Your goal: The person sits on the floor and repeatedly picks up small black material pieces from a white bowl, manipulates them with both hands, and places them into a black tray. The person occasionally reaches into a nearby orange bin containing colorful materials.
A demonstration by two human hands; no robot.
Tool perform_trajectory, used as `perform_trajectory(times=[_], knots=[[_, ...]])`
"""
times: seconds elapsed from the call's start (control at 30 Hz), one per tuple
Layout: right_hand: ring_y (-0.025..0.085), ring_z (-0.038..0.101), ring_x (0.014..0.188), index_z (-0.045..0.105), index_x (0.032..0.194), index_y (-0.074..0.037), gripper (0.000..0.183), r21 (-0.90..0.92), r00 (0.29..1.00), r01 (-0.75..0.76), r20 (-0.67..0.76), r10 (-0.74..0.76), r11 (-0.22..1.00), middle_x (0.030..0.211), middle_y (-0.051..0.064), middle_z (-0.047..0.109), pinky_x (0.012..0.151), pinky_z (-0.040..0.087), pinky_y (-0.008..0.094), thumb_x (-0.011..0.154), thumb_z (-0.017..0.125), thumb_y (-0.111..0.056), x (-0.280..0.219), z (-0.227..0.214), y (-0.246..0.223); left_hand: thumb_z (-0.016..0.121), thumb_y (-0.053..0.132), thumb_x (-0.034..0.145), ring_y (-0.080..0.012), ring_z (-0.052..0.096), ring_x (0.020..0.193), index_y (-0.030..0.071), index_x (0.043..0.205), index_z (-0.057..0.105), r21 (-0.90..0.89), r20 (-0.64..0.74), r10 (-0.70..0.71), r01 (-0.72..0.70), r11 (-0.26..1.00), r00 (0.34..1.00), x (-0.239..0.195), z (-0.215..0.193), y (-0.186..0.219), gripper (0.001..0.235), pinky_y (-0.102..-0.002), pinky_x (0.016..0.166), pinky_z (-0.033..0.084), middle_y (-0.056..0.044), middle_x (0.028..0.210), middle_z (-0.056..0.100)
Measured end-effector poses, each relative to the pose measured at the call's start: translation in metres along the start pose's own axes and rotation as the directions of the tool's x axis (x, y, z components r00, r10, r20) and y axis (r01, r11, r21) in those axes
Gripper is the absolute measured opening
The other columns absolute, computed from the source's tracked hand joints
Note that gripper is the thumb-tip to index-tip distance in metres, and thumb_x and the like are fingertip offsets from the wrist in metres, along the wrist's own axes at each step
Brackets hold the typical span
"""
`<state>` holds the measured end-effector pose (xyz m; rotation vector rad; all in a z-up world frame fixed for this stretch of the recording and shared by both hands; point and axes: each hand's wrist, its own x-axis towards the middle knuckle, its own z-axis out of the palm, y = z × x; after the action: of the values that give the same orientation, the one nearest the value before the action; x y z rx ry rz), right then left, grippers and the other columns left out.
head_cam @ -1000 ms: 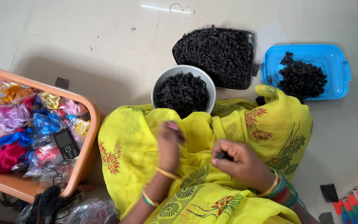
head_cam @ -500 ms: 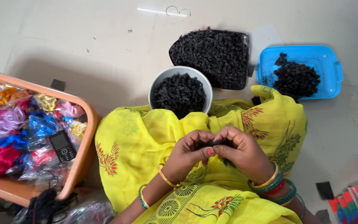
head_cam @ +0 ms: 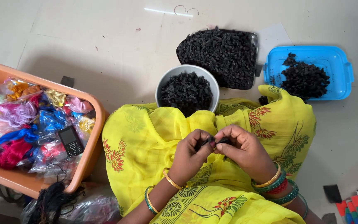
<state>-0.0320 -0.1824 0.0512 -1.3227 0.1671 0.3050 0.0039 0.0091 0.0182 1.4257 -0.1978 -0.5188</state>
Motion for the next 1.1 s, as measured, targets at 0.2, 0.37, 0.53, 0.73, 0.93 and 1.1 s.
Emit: perform_trajectory(times=[0.2, 0.37, 0.53, 0.73, 0.93, 1.1], knots=[[0.008, 0.060, 0.081, 0.063, 0.099, -0.001, 0.013, 0.022, 0.999, 0.001, 0.037, -0.001, 1.000, 0.089, 0.000, 0.063, 0.074, 0.050, 0.025, 0.088, 0.062, 0.007, 0.000, -0.006, 0.012, 0.062, 0.007, 0.099, -0.0031, 0.049, 0.063, 0.004, 0.097, 0.056, -0.055, 0.047, -0.077, 0.080, 0.995, 0.996, 0.000, 0.003, -0.009, 0.006, -0.021, 0.055, 0.042, 0.003, 0.078, 0.058], [0.009, 0.058, 0.079, 0.062, 0.093, -0.001, 0.013, 0.058, 1.000, 0.012, 0.027, -0.014, 0.998, 0.087, 0.001, 0.062, 0.073, 0.050, 0.024, 0.086, 0.062, 0.010, 0.002, -0.004, 0.015, 0.059, 0.003, 0.098, -0.0041, 0.047, 0.068, 0.003, 0.099, 0.056, 0.093, -0.074, 0.056, -0.049, 0.995, 0.996, 0.001, 0.010, -0.005, 0.003, -0.022, 0.059, 0.042, 0.003, 0.081, 0.057], [0.011, 0.061, 0.080, 0.062, 0.093, -0.002, 0.015, 0.105, 0.989, 0.066, 0.126, -0.079, 0.992, 0.086, 0.004, 0.066, 0.075, 0.052, 0.026, 0.086, 0.060, 0.011, -0.013, -0.013, 0.010, 0.056, 0.004, 0.094, -0.0093, 0.049, 0.061, 0.006, 0.099, 0.057, 0.151, -0.469, 0.028, 0.049, 0.987, 0.883, 0.033, -0.041, -0.035, 0.005, -0.026, 0.053, 0.044, -0.004, 0.080, 0.057], [0.013, 0.066, 0.084, 0.066, 0.100, 0.000, 0.012, 0.071, 0.995, -0.102, 0.011, 0.101, 0.992, 0.091, 0.005, 0.070, 0.078, 0.056, 0.030, 0.089, 0.067, 0.006, -0.021, -0.017, -0.003, 0.054, 0.005, 0.092, -0.0152, 0.057, 0.060, 0.007, 0.097, 0.055, -0.479, -0.227, -0.193, 0.063, 0.876, 0.955, 0.024, -0.101, 0.004, 0.006, -0.028, 0.051, 0.046, -0.008, 0.080, 0.063], [0.012, 0.067, 0.085, 0.068, 0.108, 0.000, 0.018, 0.129, 0.993, -0.120, -0.002, 0.121, 0.984, 0.094, 0.006, 0.072, 0.079, 0.056, 0.028, 0.091, 0.062, 0.003, -0.007, -0.014, 0.002, 0.059, 0.006, 0.089, -0.0109, 0.064, 0.073, 0.003, 0.116, 0.066, -0.497, 0.151, -0.298, 0.333, 0.801, 0.943, 0.012, -0.036, 0.021, 0.028, -0.025, 0.060, 0.051, -0.004, 0.090, 0.071], [0.008, 0.062, 0.088, 0.064, 0.110, 0.000, 0.019, 0.007, 1.000, 0.013, -0.004, -0.013, 1.000, 0.097, 0.003, 0.065, 0.079, 0.053, 0.025, 0.091, 0.064, 0.005, -0.008, -0.012, 0.015, 0.073, 0.003, 0.090, -0.0074, 0.063, 0.077, 0.002, 0.112, 0.069, -0.225, 0.136, -0.154, 0.182, 0.957, 0.979, 0.002, -0.002, 0.002, 0.023, -0.022, 0.066, 0.051, -0.001, 0.093, 0.071]])
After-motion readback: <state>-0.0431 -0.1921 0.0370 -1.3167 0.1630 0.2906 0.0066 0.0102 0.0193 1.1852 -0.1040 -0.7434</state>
